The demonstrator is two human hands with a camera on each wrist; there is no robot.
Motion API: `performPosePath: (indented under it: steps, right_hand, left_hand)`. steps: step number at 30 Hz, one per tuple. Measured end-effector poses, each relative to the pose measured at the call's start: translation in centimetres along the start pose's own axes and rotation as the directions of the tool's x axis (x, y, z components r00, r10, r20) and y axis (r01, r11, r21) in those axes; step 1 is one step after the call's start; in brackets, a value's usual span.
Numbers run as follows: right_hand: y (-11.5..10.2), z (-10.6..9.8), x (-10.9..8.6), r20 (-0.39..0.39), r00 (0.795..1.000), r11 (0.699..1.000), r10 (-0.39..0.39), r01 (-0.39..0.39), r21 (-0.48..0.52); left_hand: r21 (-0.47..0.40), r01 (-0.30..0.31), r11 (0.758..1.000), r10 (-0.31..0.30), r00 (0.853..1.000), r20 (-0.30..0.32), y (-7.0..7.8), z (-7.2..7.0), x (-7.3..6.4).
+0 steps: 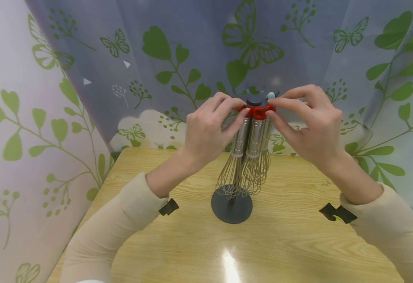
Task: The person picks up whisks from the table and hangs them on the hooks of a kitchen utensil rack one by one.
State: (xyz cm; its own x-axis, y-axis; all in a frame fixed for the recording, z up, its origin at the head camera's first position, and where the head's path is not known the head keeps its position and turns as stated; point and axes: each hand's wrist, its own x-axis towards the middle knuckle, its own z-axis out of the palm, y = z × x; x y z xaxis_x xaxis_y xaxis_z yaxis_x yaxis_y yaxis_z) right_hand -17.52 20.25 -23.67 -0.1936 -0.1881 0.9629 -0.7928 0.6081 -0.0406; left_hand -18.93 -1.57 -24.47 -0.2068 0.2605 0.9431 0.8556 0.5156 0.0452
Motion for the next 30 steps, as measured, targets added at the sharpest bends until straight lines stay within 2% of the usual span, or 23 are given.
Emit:
performPosePath:
  steps: [7, 14, 18, 25, 30]
  right_hand:
    - [-0.3, 0.1, 0.0, 0.028, 0.998, 0.997, -0.053, 0.054, -0.047]
    - [-0.5, 0.5, -0.1, -0.007, 0.999, 0.998, -0.038, 0.037, -0.052]
    - [-0.5, 0.7, -0.2, -0.031, 0.999, 0.998, -0.025, 0.023, -0.052]
    - [-0.5, 0.9, -0.3, -0.048, 0.999, 0.998, -0.021, 0.018, -0.06]
    - [-0.6, 1.0, -0.3, -0.047, 0.999, 0.998, -0.024, 0.021, -0.056]
  left_hand:
    - [0.009, 0.0, 1.0, 0.0, 1.0, -0.002, 0.0, 0.0, 0.0]
    - [-0.017, 0.006, 1.0, -0.006, 1.0, -0.022, -0.1, 0.0, -0.1]
    - [-0.028, 0.024, 0.999, -0.025, 0.999, -0.032, -0.3, -0.4, -0.4]
    - [-0.02, 0.101, 0.995, -0.101, 0.995, -0.017, -2.2, -2.0, -1.5]
    - [-0.017, 0.204, 0.979, -0.204, 0.978, 0.033, -3.6, -2.9, -2.7]
